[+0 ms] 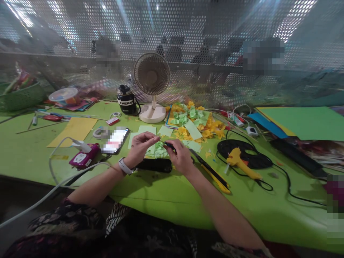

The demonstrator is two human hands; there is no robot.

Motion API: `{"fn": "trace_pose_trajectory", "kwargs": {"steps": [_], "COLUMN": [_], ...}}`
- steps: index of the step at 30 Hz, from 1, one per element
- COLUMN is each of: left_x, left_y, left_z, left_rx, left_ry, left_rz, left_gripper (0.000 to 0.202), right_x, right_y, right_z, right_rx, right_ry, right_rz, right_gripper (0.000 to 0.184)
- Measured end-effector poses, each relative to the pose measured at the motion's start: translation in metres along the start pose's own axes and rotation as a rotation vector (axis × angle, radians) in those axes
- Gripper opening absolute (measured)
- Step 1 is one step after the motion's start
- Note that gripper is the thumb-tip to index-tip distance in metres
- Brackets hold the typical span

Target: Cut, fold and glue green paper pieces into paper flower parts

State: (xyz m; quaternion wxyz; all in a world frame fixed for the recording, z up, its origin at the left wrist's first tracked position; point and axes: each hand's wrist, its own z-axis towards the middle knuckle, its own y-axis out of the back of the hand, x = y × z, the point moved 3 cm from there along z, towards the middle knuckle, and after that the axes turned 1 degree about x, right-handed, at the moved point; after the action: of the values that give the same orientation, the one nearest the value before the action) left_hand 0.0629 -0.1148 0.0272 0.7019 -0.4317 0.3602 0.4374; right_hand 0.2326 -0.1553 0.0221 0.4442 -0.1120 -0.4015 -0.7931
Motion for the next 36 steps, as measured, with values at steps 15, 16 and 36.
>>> {"fn": "trace_pose_trajectory", "kwargs": {"steps": [15,16,36], "left_x": [-0.0065,-0.0065,-0.0014], "left_y": [-0.0006,-0.0005,-0.001], "left_z": [-0.0001,0.0,-0.0002], "left_rx": [0.056,0.05,0.078], "left_ry": [-0.109,-0.11,-0.106], "left_rz": [0.078,0.083,0.059], "left_gripper": [0.018,0.018,0.019], "right_x": [-0.001,0.0,0.0002], "right_y": [0.0019,0.0019,0.0017], "right_z": [0.0014,0.0014,0.0029], "right_rx": [-0.015,-0.016,0.002], "right_ry": [0.03,0.07,0.101], "right_rz": [0.001,-0.008,0.059], "right_gripper": [0.02,0.018,0.015]}}
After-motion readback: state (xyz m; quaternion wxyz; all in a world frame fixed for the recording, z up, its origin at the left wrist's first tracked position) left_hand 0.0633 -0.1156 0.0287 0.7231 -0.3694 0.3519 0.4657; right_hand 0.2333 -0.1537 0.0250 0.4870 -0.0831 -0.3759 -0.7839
